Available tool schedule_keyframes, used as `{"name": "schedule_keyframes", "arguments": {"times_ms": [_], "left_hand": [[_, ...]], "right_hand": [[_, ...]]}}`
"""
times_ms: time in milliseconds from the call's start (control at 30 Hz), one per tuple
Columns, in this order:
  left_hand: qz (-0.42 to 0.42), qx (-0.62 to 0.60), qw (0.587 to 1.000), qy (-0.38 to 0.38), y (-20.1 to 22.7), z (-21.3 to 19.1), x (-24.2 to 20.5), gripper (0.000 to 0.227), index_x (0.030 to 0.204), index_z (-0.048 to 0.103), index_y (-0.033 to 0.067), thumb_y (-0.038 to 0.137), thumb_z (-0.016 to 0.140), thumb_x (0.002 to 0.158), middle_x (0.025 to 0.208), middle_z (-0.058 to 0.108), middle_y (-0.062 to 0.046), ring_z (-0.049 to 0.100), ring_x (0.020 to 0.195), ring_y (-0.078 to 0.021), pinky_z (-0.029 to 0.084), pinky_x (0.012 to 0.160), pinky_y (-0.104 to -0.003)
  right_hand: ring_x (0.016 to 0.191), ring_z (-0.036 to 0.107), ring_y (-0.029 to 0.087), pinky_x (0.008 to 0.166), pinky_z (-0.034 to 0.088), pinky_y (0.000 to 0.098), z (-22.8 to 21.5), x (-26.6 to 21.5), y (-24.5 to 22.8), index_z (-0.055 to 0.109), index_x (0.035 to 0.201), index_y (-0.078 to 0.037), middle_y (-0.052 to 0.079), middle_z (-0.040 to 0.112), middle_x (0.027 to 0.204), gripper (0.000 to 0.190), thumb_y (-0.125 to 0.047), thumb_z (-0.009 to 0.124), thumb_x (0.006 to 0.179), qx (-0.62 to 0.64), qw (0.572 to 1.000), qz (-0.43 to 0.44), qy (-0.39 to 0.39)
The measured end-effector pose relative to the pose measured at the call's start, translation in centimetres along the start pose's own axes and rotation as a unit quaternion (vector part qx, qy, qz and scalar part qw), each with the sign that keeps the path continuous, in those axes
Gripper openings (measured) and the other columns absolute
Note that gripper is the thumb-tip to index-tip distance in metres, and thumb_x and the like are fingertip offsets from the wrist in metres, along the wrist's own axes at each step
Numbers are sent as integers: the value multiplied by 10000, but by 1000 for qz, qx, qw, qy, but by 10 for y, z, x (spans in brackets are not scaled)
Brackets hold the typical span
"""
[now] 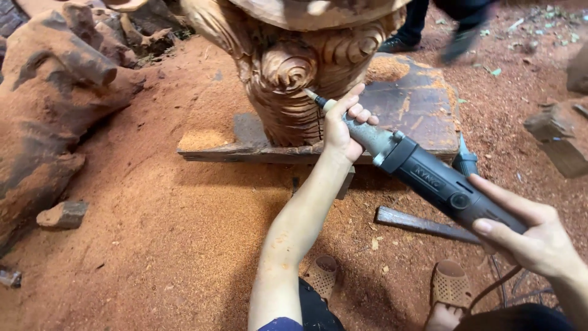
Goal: Carving intricate details into a large wooden sculpture using a power rotary tool
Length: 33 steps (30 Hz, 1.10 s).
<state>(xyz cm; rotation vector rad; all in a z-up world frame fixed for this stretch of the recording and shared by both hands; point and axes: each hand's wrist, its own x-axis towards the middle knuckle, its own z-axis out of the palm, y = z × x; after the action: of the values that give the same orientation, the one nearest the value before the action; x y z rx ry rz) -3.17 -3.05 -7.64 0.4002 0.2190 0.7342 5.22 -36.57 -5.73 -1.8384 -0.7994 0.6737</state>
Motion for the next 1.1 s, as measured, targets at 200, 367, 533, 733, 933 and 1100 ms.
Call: {"name": "schedule_keyframes", "arguments": {"times_ms": [200,367,533,733,933,1100], "left_hand": [[27,-67,996,-60,18,4,15,422,1299,613,11,126,605,893,592,393,109,426,509,-54,485,590,-297],[12,-114,991,-69,24,8,19,517,1352,549,-6,136,616,859,575,417,116,430,493,-43,444,571,-257],[41,-114,988,-99,17,-10,38,504,1330,569,-28,208,609,886,557,407,79,396,488,-83,436,524,-287],[8,-139,989,-52,31,11,28,541,1359,546,-36,128,593,846,548,407,106,421,462,-41,428,529,-261],[-5,-133,991,-13,37,21,23,535,1372,547,6,122,588,852,541,407,124,429,455,-29,429,519,-244],[-2,-139,990,-24,34,19,30,619,1439,506,-11,106,598,838,526,421,105,438,452,-38,433,523,-250]], "right_hand": [[489,483,231,449,416,329,3,4,-49,644,1520,-145,157,706,844,802,14,773,745,-65,996,-44,38],[346,414,298,327,382,401,11,-1,-84,614,1561,-244,286,565,437,829,-43,763,771,-128,991,-22,44],[353,460,319,329,418,420,15,3,-83,643,1541,-239,283,607,496,826,-45,796,752,-134,989,-23,62],[437,515,338,410,431,417,11,9,-92,705,1494,-232,277,732,687,784,11,820,758,-69,997,-11,43],[790,589,241,692,467,348,10,19,-98,745,1452,-227,76,819,1129,733,10,831,764,-69,997,-2,39],[567,487,332,525,404,405,13,20,-103,742,1444,-227,70,802,1202,713,18,803,778,-60,997,4,48]]}}
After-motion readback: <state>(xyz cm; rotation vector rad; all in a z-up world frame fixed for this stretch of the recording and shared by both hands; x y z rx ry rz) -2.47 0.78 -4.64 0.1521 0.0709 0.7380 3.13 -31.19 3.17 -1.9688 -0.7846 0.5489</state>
